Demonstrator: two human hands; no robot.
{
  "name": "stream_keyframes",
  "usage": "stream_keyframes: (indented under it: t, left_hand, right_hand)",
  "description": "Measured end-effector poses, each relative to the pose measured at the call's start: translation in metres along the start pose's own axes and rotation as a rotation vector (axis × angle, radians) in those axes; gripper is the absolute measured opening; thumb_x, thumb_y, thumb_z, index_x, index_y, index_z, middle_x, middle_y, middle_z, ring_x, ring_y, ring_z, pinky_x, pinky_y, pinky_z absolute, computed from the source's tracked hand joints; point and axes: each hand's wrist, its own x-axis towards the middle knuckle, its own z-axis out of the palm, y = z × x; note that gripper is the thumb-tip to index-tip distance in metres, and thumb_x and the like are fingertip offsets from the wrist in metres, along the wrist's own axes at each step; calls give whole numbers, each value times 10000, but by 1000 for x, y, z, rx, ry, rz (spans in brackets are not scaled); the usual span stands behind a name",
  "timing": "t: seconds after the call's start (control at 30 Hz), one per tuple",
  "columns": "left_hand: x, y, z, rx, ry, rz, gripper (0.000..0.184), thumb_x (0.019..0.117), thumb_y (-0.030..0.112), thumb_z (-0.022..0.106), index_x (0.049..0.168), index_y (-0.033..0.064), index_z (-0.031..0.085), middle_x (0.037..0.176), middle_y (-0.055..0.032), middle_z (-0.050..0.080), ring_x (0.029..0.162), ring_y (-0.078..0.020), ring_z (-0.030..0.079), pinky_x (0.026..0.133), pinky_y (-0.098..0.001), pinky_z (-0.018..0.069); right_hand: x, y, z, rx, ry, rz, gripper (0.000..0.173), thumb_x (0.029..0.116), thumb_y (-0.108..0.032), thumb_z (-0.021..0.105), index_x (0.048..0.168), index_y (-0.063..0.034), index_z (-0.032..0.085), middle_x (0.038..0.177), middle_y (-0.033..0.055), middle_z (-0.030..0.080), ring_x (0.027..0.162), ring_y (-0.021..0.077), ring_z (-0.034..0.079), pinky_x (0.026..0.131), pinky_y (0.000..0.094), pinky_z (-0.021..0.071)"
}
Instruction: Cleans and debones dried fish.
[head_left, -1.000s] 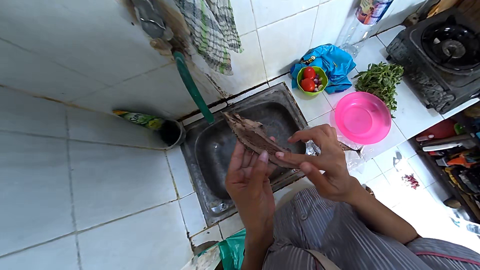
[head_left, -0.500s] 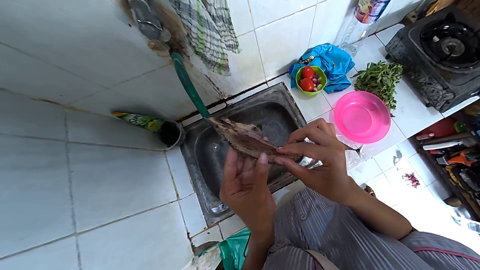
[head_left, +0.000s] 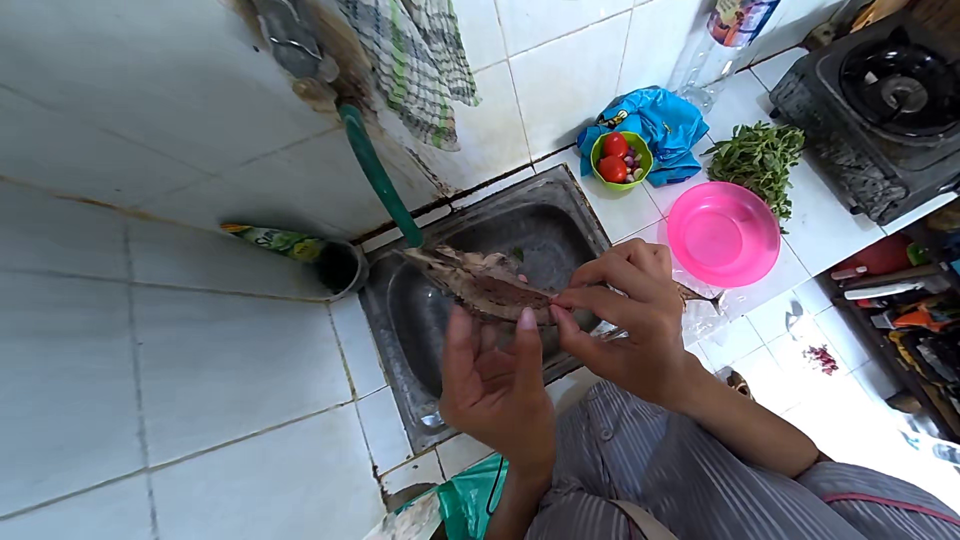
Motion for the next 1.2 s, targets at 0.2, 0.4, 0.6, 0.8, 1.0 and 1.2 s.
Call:
stream_keyframes:
  t: [0.2,0.4,0.6,0.8,1.0,1.2]
  left_hand:
    - [0,0,2,46,14,67,452,905,-22,689,1339,71,602,1230,108,709,1116,-71,689,911,-272,606]
    - [0,0,2,53,12,70,449,906,-22,687,1337,71,602,1223,113,712,1121,-68,687,910,-276,608]
    - [1,0,2,52,0,90,459,905,-22,695,1347,51,597,1252,104,702,1141,-71,680,933,-279,601]
    - [2,0,-2,69,21,52,489,902,-16,690,1369,40,560,1201,111,714,1080,-65,699,881,-269,614]
    - [6,0,-6,-1,9,-25,504,921,-29,652,1401,21,507,1206,72,711,1091,-102,698,897,-299,612]
    - [8,1,-7,-53,5,-80,487,925,-25,650,1389,53,529,1193,70,726,1084,-119,711,899,-311,617]
  right_hand:
    - [1,-1,2,-62,-15,-63,84,835,-150,716,794,-91,758,825,32,679,898,191,578,886,410,351]
    - [3,0,1,-74,-25,-90,76,835,-131,721,783,-82,749,807,32,675,877,189,579,882,407,354]
    - [5,1,0,-58,-9,-91,98,835,-151,723,770,-80,742,805,34,687,874,188,588,875,401,363]
    - [7,6,-7,90,-26,-1,70,809,-125,723,778,-75,762,824,25,701,868,141,579,828,348,376]
    - [2,10,-6,190,-84,-23,176,884,-133,642,914,-64,801,871,33,689,898,146,569,851,369,377]
    - [0,10,-2,166,-100,-79,139,856,-153,736,959,-104,817,891,25,691,929,152,568,889,379,370]
